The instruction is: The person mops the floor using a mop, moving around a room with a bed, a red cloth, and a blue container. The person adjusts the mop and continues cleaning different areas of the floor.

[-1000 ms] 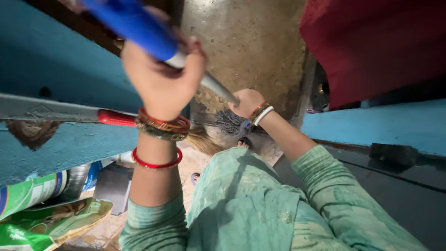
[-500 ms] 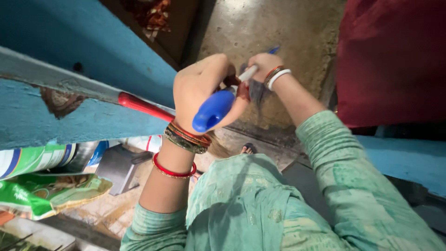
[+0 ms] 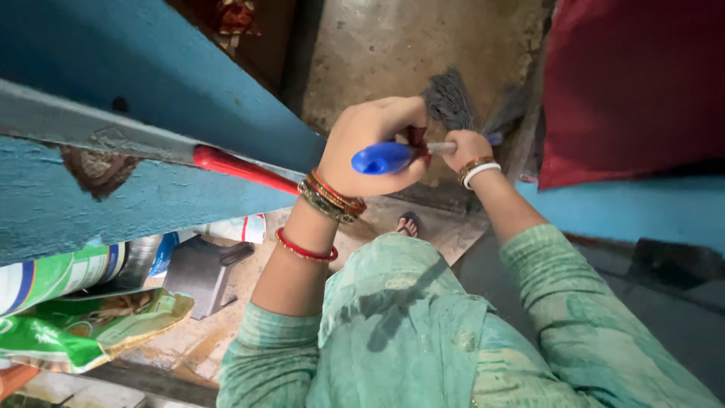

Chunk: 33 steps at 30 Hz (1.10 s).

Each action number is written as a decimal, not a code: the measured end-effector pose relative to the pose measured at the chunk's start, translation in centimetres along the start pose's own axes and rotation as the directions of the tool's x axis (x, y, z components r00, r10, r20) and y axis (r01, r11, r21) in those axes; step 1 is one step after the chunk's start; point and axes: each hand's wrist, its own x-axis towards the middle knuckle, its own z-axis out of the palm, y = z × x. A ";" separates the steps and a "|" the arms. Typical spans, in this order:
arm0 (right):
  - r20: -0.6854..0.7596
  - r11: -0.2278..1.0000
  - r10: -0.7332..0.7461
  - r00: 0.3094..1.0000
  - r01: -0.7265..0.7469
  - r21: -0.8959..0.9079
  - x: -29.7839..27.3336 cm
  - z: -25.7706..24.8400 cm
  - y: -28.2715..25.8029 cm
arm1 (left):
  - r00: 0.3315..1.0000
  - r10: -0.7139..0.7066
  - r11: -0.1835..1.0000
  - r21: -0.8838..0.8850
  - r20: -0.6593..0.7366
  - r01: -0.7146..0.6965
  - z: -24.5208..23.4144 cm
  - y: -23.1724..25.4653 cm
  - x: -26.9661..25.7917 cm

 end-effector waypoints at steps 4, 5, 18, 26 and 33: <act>-0.001 0.990 0.138 0.990 -0.138 -0.023 -5.4 1.9 -3.6 | 0.999 0.036 0.998 -0.055 0.033 -0.034 -1.9 -0.6 -2.1; 0.002 0.983 0.181 0.984 -0.181 -0.033 -6.5 2.5 -4.8 | 0.999 0.028 0.996 -0.083 0.024 -0.026 -2.4 -0.7 -2.7; -0.172 0.931 0.340 0.925 -0.357 -0.079 -16.7 3.0 -20.2 | 0.975 0.193 0.966 -0.153 -0.113 -0.209 -6.8 3.2 -11.7; -0.097 0.845 0.530 0.842 -0.534 -0.021 -17.3 5.6 -23.3 | 0.989 0.137 0.989 -0.041 -0.049 -0.139 -7.0 2.7 -12.6; -0.031 0.774 0.624 0.781 -0.623 -0.111 -18.1 8.9 -17.9 | 0.991 0.080 0.996 -0.057 0.105 -0.074 -2.6 -8.0 -17.1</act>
